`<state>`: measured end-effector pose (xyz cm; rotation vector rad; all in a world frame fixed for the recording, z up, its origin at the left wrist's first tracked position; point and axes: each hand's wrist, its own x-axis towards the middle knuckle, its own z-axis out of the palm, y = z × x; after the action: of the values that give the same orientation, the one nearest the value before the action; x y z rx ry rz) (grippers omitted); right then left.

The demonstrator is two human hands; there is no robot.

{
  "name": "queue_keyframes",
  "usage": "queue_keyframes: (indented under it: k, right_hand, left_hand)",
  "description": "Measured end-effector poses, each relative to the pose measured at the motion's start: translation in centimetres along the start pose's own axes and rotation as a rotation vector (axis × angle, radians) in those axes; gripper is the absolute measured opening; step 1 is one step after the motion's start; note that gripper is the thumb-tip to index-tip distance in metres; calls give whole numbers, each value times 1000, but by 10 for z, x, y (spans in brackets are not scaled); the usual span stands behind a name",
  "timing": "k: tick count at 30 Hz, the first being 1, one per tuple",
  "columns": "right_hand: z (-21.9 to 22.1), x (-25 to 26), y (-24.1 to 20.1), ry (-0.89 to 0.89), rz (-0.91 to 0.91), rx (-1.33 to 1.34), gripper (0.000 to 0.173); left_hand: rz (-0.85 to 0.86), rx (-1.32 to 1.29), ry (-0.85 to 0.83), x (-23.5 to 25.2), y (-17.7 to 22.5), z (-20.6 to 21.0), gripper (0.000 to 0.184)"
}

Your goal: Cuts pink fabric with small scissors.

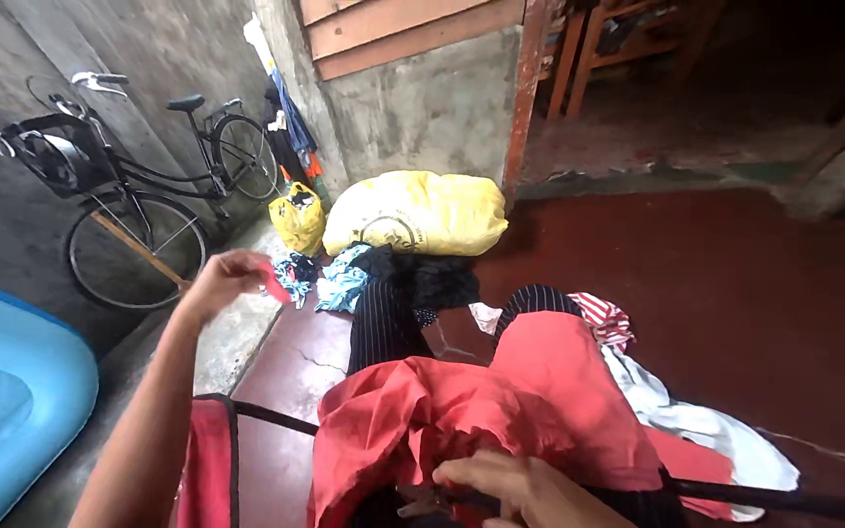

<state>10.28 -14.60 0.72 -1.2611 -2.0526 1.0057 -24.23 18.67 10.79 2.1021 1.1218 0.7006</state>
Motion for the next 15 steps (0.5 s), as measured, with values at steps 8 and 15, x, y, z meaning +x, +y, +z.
queue_keyframes:
  k: [8, 15]
  right_hand:
    - [-35, -29, -8, 234, -270, 211, 43]
    - [-52, -40, 22, 600, -13, -297, 54]
  left_hand:
    - [-134, 64, -137, 10, 18, 49, 70]
    - [328, 341, -402, -133, 100, 178, 86]
